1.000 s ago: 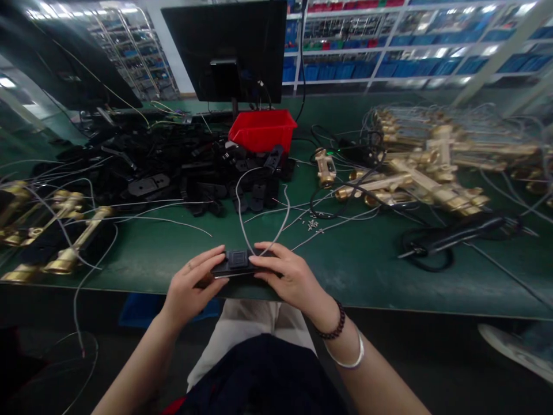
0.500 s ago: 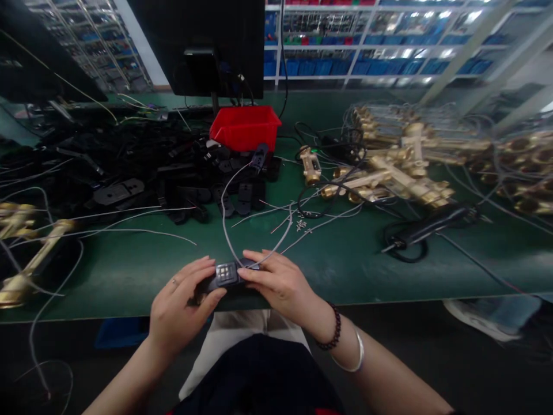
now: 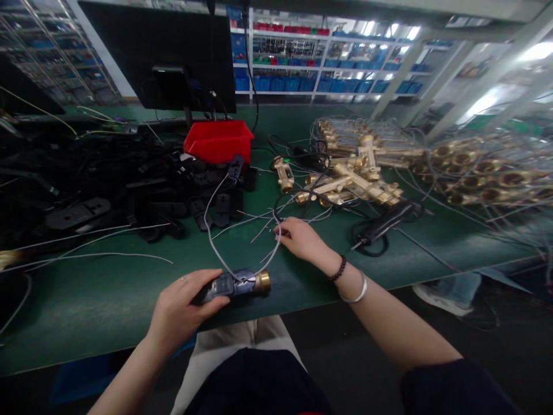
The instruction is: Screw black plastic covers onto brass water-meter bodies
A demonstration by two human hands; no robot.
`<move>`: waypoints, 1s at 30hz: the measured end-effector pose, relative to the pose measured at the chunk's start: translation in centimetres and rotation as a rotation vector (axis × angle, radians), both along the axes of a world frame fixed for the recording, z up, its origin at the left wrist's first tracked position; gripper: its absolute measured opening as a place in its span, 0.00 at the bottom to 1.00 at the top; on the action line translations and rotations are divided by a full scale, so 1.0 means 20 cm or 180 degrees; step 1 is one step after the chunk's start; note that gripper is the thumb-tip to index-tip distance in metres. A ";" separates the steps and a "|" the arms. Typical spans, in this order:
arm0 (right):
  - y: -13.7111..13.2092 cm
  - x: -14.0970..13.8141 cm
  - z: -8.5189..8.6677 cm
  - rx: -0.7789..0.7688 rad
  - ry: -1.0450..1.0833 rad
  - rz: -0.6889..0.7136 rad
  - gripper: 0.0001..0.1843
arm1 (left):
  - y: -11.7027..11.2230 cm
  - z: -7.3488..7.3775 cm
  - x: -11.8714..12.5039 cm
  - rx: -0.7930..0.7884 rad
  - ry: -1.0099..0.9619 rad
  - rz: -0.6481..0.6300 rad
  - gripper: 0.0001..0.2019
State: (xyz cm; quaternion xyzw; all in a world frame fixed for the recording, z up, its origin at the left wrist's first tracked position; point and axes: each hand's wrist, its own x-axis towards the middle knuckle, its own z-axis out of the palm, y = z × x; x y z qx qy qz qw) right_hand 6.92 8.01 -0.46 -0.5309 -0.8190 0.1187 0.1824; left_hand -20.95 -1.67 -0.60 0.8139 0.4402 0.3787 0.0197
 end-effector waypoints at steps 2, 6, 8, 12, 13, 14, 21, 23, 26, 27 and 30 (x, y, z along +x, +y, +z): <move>0.04 -0.01 -0.01 -0.0036 -0.0104 0.0103 0.03 | 0.01 0.00 0.03 0.0050 -0.0011 -0.0037 0.15; 0.04 -0.06 -0.04 0.0061 -0.0274 0.0209 0.04 | 0.02 -0.01 0.05 0.0050 -0.0030 -0.0009 0.16; 0.04 -0.08 -0.05 0.0164 -0.0352 0.0228 0.04 | 0.01 -0.01 0.04 0.0040 -0.0024 0.0022 0.15; 0.01 -0.05 0.00 0.0363 -0.0360 0.0114 0.06 | 0.00 -0.01 0.04 -0.0018 -0.0006 0.0040 0.15; -0.03 -0.03 0.04 0.0473 -0.0277 0.0009 0.07 | 0.00 -0.01 0.04 -0.0061 -0.0011 0.0049 0.15; -0.07 -0.01 0.10 0.0651 -0.0136 -0.0137 0.07 | 0.00 -0.01 0.04 -0.0115 -0.0018 0.0059 0.14; -0.46 -0.14 0.36 0.1520 0.0302 0.0933 0.08 | 0.00 -0.01 0.05 -0.0386 -0.0127 0.0033 0.13; -0.48 -0.25 0.32 0.1398 -0.0021 0.1399 0.10 | 0.00 -0.01 0.06 -0.0388 -0.0105 0.0066 0.13; -0.42 -0.35 0.23 0.1391 -0.0345 0.1498 0.12 | 0.00 -0.01 0.06 -0.0458 -0.0099 0.0073 0.13; -0.40 -0.35 0.21 0.1369 -0.0405 0.1505 0.11 | 0.00 0.00 0.06 -0.0492 -0.0099 0.0066 0.13; -0.36 -0.33 0.20 0.1324 -0.0483 0.1575 0.11 | 0.00 0.00 0.07 -0.0558 -0.0092 0.0058 0.14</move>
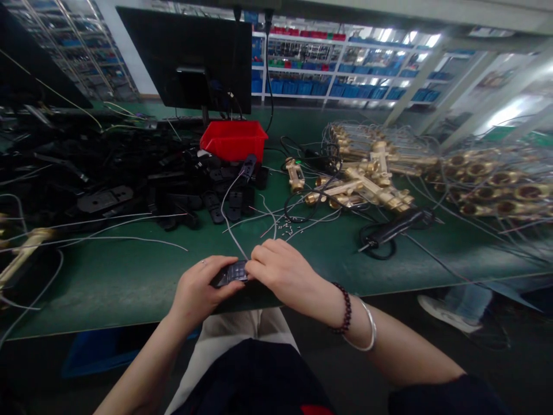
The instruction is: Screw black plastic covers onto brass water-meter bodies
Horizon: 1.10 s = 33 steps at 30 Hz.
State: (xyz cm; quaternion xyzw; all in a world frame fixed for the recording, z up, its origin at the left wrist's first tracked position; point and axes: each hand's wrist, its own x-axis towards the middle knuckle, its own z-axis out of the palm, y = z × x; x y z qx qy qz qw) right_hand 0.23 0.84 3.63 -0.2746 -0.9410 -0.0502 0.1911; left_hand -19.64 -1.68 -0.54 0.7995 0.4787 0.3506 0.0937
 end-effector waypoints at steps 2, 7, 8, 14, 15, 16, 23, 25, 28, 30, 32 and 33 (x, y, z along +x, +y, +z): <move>0.00 0.01 0.01 0.0074 -0.0029 0.0049 0.12 | 0.00 0.00 0.00 0.0008 0.0003 0.0002 0.14; 0.01 0.01 0.02 0.0422 -0.0338 0.0161 0.14 | 0.00 0.00 0.00 0.0013 -0.0009 -0.0026 0.13; 0.02 0.02 0.02 0.0448 -0.0373 0.0202 0.14 | 0.00 0.00 0.00 0.0006 -0.0017 -0.0037 0.13; 0.05 0.06 0.01 0.0175 -0.0061 0.0504 0.14 | 0.00 -0.01 0.00 -0.0037 -0.0073 -0.0006 0.14; 0.06 0.07 0.01 0.0024 0.0064 0.0514 0.13 | 0.00 -0.01 0.00 -0.0048 -0.0081 0.0003 0.14; 0.06 0.07 0.01 -0.0120 0.0179 0.0499 0.12 | 0.00 -0.01 0.00 -0.0057 -0.0083 0.0007 0.14; 0.05 0.04 0.02 -0.0413 0.0385 0.0283 0.10 | 0.00 -0.01 0.00 -0.0032 -0.0066 0.0009 0.13; 0.03 0.03 0.00 -0.0327 0.0462 0.0281 0.10 | 0.00 -0.01 0.00 -0.0020 -0.0065 0.0014 0.13; 0.02 0.04 -0.02 -0.0195 0.0833 0.0278 0.09 | 0.00 -0.01 0.00 0.0025 -0.0038 0.0036 0.13; 0.04 0.08 -0.03 -0.0130 0.1235 0.0064 0.08 | 0.00 -0.01 0.00 0.0028 -0.0010 0.0048 0.14; 0.10 0.15 -0.03 -0.0124 0.1579 -0.0543 0.07 | 0.00 -0.01 0.00 0.0006 -0.0001 0.0049 0.14; 0.15 0.19 -0.04 -0.0180 0.1614 -0.0949 0.07 | 0.00 -0.01 -0.01 -0.0002 -0.0001 0.0050 0.14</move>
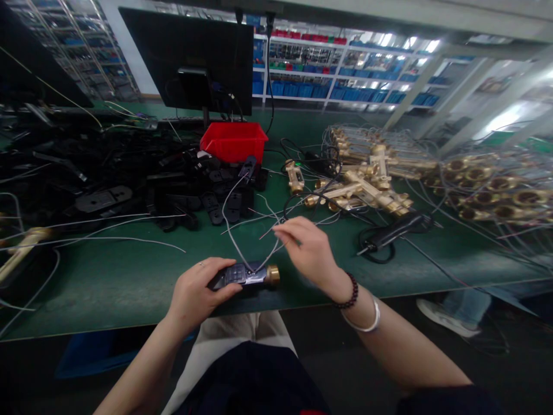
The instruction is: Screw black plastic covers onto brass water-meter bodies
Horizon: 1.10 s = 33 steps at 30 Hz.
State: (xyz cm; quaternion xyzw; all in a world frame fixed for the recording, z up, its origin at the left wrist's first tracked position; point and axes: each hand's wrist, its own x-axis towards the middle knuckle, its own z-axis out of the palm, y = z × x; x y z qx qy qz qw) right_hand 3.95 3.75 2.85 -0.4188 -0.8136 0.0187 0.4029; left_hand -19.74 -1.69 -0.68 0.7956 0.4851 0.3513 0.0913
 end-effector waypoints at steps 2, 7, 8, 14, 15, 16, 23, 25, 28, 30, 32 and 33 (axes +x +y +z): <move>0.10 0.07 -0.02 -0.0557 -0.0290 -0.0595 0.07 | 0.00 0.00 0.00 0.0005 -0.0004 -0.0008 0.14; 0.24 0.11 -0.13 -0.1469 -0.1053 -0.0658 0.07 | 0.00 0.01 0.00 -0.0011 -0.0046 -0.0009 0.14; 0.25 0.10 -0.15 -0.1472 -0.1045 -0.0606 0.08 | 0.00 0.01 0.00 -0.0034 -0.0050 -0.0003 0.14; 0.27 0.04 -0.18 -0.1634 -0.1026 -0.0479 0.02 | 0.00 0.01 0.00 -0.0120 -0.0087 -0.0008 0.14; 0.28 0.03 -0.18 -0.1636 -0.1006 -0.0474 0.02 | 0.00 0.01 0.00 -0.0149 -0.0085 -0.0005 0.14; 0.29 0.03 -0.19 -0.1617 -0.0977 -0.0471 0.02 | 0.00 0.01 0.00 -0.0190 -0.0079 -0.0001 0.14; 0.26 0.08 -0.06 -0.0959 -0.0320 -0.1059 0.10 | 0.00 0.06 0.02 -0.0700 -0.0152 0.0073 0.14; 0.18 0.07 0.06 -0.0528 -0.0019 -0.1237 0.10 | -0.01 0.08 0.03 -0.0838 -0.0195 0.0099 0.17; 0.02 -0.06 0.21 0.0063 -0.0047 -0.0283 0.07 | -0.01 0.08 0.03 -0.1022 -0.0272 0.0158 0.27; -0.07 -0.20 0.23 -0.0039 -0.0706 0.0801 0.09 | -0.01 0.08 0.03 -0.1090 -0.0277 0.0228 0.31; -0.11 -0.33 0.22 -0.0203 -0.1390 0.1357 0.09 | -0.01 0.08 0.03 -0.1079 -0.0254 0.0311 0.33; -0.11 -0.38 0.20 -0.0300 -0.1669 0.1462 0.08 | -0.01 0.07 0.03 -0.1039 -0.0249 0.0344 0.33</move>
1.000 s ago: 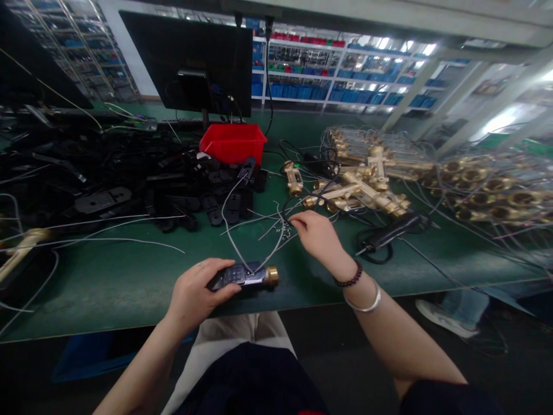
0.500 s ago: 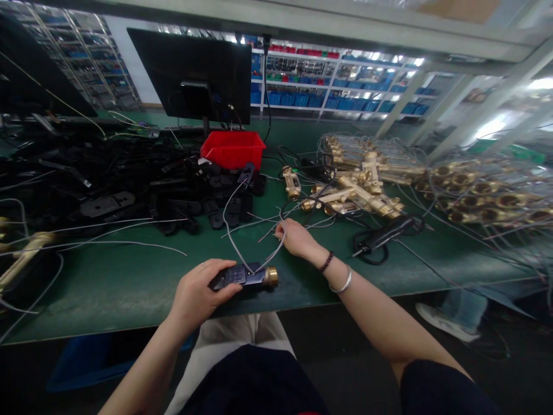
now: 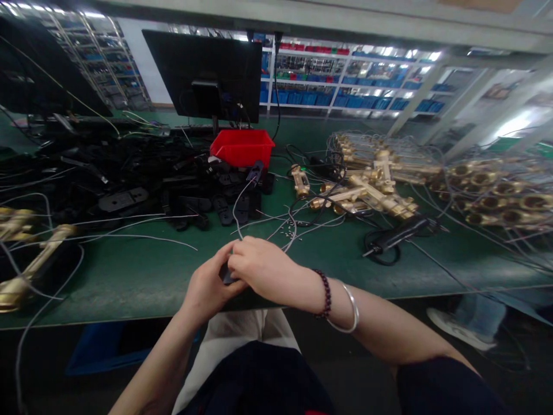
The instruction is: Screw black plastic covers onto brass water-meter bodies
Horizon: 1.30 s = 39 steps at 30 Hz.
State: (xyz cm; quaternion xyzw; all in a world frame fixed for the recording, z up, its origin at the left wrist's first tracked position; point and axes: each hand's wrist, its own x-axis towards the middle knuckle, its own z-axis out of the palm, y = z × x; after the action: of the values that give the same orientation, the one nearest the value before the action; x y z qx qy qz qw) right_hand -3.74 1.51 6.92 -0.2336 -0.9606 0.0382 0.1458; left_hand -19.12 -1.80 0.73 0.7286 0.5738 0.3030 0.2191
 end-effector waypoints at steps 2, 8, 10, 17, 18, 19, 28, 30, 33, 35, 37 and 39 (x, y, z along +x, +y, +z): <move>0.03 -0.06 -0.01 -0.0146 -0.0393 0.0033 0.06 | 0.00 -0.01 0.00 0.0101 0.0015 0.0048 0.32; 0.08 -0.10 0.03 -0.0777 -0.0600 -0.0116 0.06 | 0.00 -0.04 -0.02 0.0258 0.0134 0.0094 0.29; 0.07 -0.10 0.00 -0.0726 -0.0350 -0.0257 0.06 | 0.01 -0.04 -0.03 0.0323 0.0150 0.0068 0.28; 0.17 0.43 -0.14 0.0946 0.2156 -0.2316 0.13 | 0.03 -0.06 -0.06 0.0382 0.0153 -0.0145 0.29; 0.20 0.56 -0.15 0.1152 0.2235 -0.2956 0.16 | 0.03 -0.06 -0.06 0.0411 0.0169 -0.0140 0.29; 0.23 0.70 -0.16 0.1232 0.2261 -0.3640 0.20 | 0.03 -0.06 -0.06 0.0451 0.0186 -0.0131 0.28; 0.33 1.32 -0.33 -0.0657 0.3417 -0.5510 0.31 | 0.02 -0.05 -0.05 0.0597 0.0210 -0.0066 0.24; 0.32 1.33 -0.31 -0.0858 0.3753 -0.5059 0.14 | 0.02 -0.03 -0.03 0.0532 0.0216 -0.0008 0.24; 0.27 1.33 -0.24 -0.0972 0.4197 -0.4218 0.12 | 0.01 -0.01 -0.02 0.0373 0.0218 0.0042 0.25; 0.21 1.29 -0.17 -0.0931 0.4457 -0.3665 0.16 | 0.01 -0.01 -0.02 0.0293 0.0196 0.0039 0.25; 0.14 1.17 -0.07 -0.0914 0.4715 -0.3047 0.20 | 0.01 0.00 -0.01 0.0270 0.0168 0.0013 0.26; 0.05 0.99 0.05 -0.1184 0.4944 -0.2154 0.19 | 0.01 -0.01 -0.02 0.0301 0.0132 -0.0034 0.25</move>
State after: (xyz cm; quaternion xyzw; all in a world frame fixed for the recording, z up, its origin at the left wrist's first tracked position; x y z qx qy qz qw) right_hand 16.05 2.44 7.85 -0.4347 -0.4461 0.2979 0.7234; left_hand -19.43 -1.67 0.59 0.7474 0.5594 0.3134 0.1741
